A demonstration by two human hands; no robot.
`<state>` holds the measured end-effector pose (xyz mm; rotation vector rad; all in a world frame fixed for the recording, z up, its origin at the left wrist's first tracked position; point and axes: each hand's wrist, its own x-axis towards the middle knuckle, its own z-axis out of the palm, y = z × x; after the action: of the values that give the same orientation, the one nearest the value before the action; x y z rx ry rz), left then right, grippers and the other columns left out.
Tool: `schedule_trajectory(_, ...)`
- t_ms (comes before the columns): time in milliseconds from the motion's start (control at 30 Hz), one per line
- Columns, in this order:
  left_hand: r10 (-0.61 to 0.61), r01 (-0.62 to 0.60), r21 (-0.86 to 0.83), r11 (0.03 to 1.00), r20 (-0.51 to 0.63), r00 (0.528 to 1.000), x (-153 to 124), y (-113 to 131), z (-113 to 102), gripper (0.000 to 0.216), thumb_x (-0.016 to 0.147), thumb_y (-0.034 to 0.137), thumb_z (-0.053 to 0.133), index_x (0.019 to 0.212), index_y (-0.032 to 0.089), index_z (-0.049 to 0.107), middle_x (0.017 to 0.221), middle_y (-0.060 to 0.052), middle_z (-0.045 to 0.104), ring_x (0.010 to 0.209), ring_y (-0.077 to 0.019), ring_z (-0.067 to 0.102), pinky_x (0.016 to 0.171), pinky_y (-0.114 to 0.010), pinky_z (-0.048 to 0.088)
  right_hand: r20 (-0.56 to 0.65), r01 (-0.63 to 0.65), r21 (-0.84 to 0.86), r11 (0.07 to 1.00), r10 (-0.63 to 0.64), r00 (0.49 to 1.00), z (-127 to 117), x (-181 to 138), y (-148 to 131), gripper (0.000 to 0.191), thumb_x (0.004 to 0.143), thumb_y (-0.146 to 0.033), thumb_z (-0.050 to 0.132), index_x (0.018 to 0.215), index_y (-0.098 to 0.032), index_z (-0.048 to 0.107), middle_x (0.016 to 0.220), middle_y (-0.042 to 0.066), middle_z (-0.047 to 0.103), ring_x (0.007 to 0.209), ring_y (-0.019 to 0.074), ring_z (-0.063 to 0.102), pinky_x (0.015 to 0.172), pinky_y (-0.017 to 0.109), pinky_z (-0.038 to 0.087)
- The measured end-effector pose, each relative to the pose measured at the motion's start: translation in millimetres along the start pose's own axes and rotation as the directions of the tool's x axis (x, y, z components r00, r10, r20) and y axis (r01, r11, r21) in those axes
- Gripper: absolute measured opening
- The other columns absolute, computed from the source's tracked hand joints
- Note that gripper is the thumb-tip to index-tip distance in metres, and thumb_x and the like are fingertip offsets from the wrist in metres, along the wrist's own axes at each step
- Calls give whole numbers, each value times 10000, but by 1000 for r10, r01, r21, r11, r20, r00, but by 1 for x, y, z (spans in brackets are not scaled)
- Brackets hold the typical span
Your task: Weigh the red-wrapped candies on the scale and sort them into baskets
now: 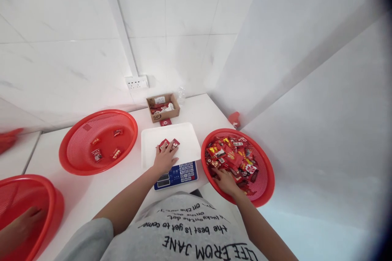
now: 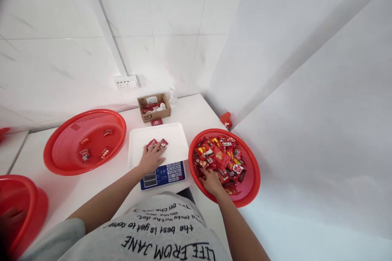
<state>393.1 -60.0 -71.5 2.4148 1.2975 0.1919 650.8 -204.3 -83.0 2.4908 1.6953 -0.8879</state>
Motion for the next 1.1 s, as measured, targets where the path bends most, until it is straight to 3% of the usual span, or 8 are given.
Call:
schedule_trajectory(133,-50,53,47,997,-65,997,-6,1,-4,462,807,381,525,1253,263,493,1463,-89,269,1350,-351,133,1046,-599,5,83,69,49,996,-72,994,-3,2,5,463,811,-338,416,1227,-176,538,1253,119,530,1192,259,424,1005,363,285)
schedule_trajectory(300,18,-9,79,997,-115,993,-29,10,-7,435,844,404,463,1226,205,520,1455,-122,276,1360,-317,118,1073,-551,43,204,121,228,966,-169,964,-19,-6,14,470,807,-436,409,1173,-200,587,1280,94,526,1193,259,434,1019,395,284)
schedule_trajectory(433,25,-23,29,999,-83,996,-58,14,-4,413,854,411,443,1195,202,545,1432,-131,320,1358,-322,125,1071,-558,82,255,125,186,975,-171,952,-20,-8,15,410,792,-396,443,1128,-239,619,1203,86,584,1101,256,495,970,390,333)
schedule_trajectory(633,34,-34,-14,999,-31,999,-78,19,7,390,827,368,502,1188,226,546,1419,-124,346,1354,-320,149,1066,-574,78,-2,78,-24,997,-78,997,9,8,6,300,769,-239,456,946,-169,689,1085,122,617,1038,262,500,885,346,374)
schedule_trajectory(733,31,-34,-60,998,-48,998,-78,19,7,378,819,362,514,1173,237,554,1414,-118,356,1352,-321,158,1065,-573,84,-28,77,-22,997,-77,997,13,12,6,311,782,-223,433,964,-146,673,1057,129,629,993,242,540,883,335,377)
schedule_trajectory(900,2,-11,-112,994,-75,997,-81,13,3,345,827,354,499,1140,227,572,1381,-118,402,1345,-323,177,1063,-572,111,-124,103,118,988,-88,988,1,5,13,353,829,-312,366,982,-162,647,1038,103,643,973,215,573,872,313,399)
schedule_trajectory(1100,-5,-7,-147,989,-78,997,-84,9,2,318,826,326,501,1120,229,579,1361,-106,430,1344,-310,185,1064,-565,126,-243,75,285,956,-4,970,-24,-6,16,379,813,-406,382,1018,-194,620,1023,88,661,969,232,582,864,351,415)
